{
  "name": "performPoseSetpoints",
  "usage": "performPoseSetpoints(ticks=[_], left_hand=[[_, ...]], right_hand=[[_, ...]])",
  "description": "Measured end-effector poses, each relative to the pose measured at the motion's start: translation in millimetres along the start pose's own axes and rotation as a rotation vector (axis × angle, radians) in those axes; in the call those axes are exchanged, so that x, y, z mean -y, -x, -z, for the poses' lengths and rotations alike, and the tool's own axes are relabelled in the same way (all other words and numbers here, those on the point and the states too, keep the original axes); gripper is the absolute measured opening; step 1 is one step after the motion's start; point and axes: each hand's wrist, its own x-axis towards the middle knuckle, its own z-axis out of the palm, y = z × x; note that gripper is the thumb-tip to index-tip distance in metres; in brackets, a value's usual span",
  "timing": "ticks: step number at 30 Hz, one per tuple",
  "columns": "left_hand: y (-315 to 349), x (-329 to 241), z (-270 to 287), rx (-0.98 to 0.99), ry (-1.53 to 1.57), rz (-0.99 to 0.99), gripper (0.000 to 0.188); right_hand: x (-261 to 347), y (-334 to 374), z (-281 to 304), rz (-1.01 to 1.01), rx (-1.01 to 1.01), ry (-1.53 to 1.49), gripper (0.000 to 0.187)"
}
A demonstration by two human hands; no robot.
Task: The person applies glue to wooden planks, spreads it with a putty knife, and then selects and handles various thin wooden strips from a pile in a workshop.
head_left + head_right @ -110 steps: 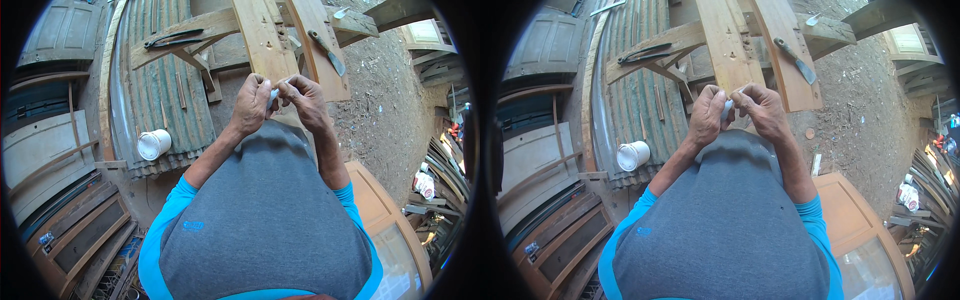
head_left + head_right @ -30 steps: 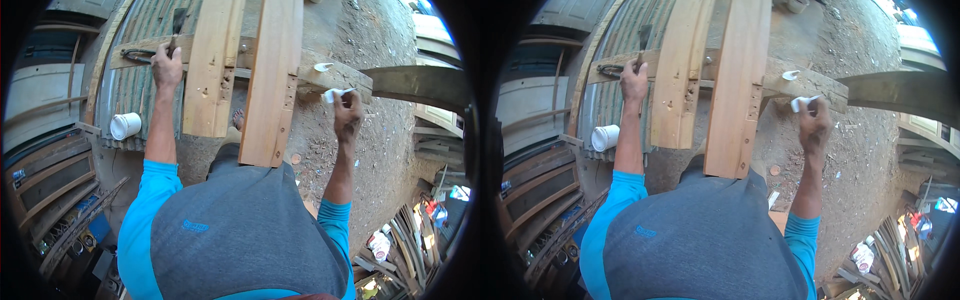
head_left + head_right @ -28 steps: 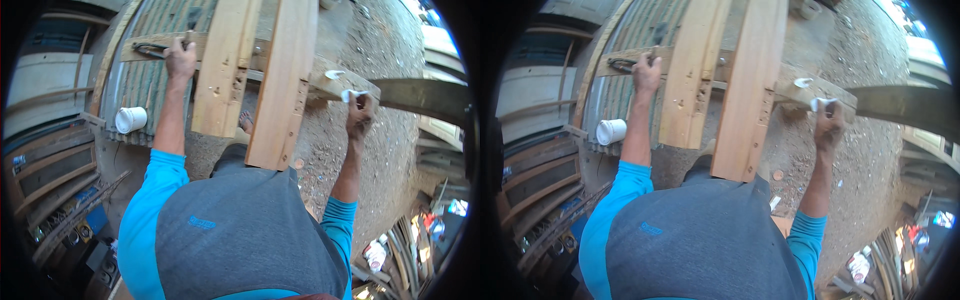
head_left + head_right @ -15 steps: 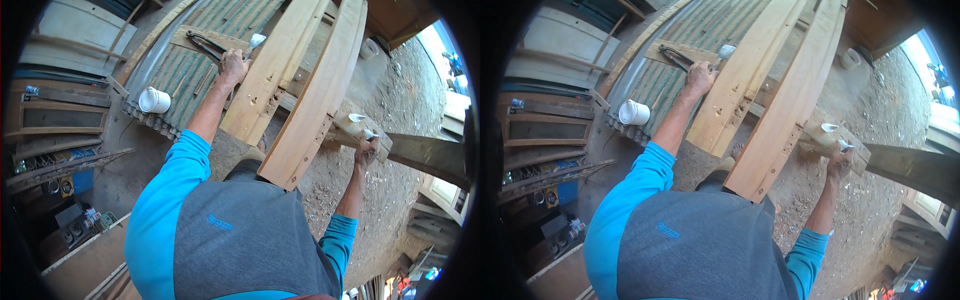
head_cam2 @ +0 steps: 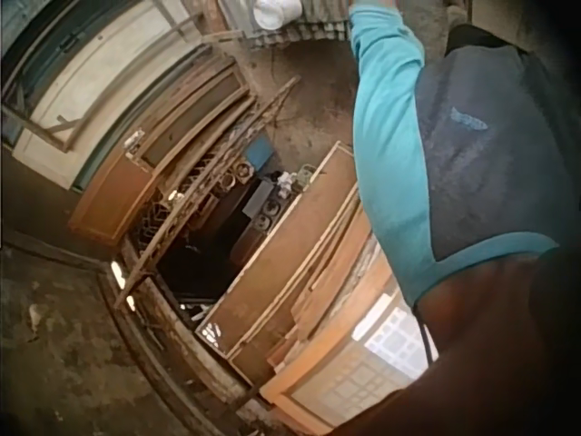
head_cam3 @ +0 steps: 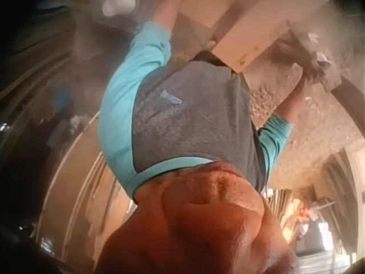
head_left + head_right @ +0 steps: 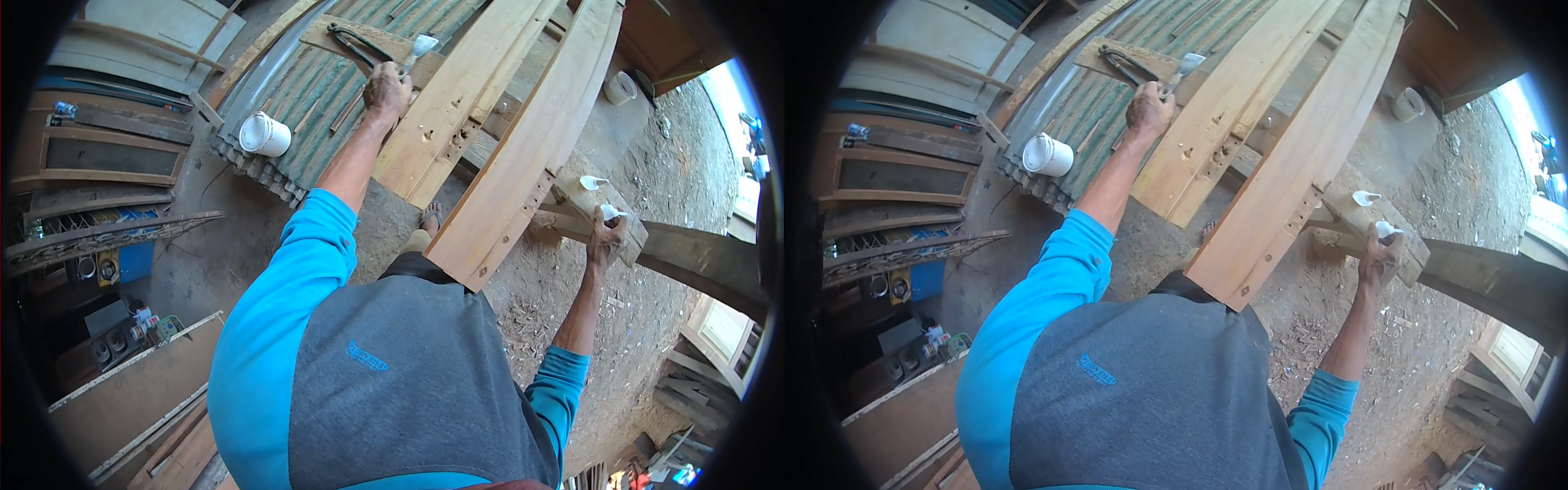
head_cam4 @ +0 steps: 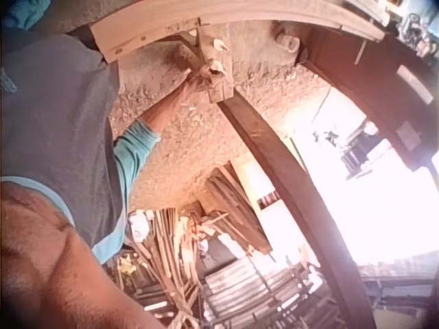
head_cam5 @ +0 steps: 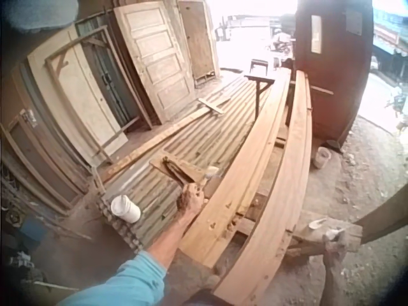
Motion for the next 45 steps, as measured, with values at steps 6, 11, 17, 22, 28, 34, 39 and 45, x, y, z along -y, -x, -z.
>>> performPoseSetpoints(ticks=[6, 11, 17, 22, 28, 34, 39, 45], left_hand=[[0, 4, 0, -0.005, 0.026, 0.003, 0.043], [8, 7, 19, -0.118, 0.096, -0.105, 0.055], [57, -35, 69, -0.016, 0.185, -0.235, 0.048], [84, -54, 61, -0.001, 0.239, -0.371, 0.044], [60, -135, 25, 0.141, 0.213, -0.736, 0.034], [10, -147, -56, 0.181, -0.132, -1.058, 0.012], [5, -159, -48, 0.352, -0.253, -1.179, 0.009], [4, -172, -38, 0.416, -0.34, -1.18, 0.014]], right_hand=[[-8, 11, 9, 0.067, -0.086, -0.051, 0.06], [9, 35, 19, -0.013, -0.213, -0.094, 0.056], [13, 129, 5, -0.181, -0.043, -0.156, 0.043], [35, 194, -38, -0.359, 0.391, -0.417, 0.041], [79, 175, -41, -0.404, 0.566, -0.665, 0.058], [87, 160, -43, -0.376, 0.525, -0.718, 0.059], [81, 167, -52, -0.372, 0.48, -0.653, 0.057], [99, 160, -50, -0.482, 0.488, -0.737, 0.063]])
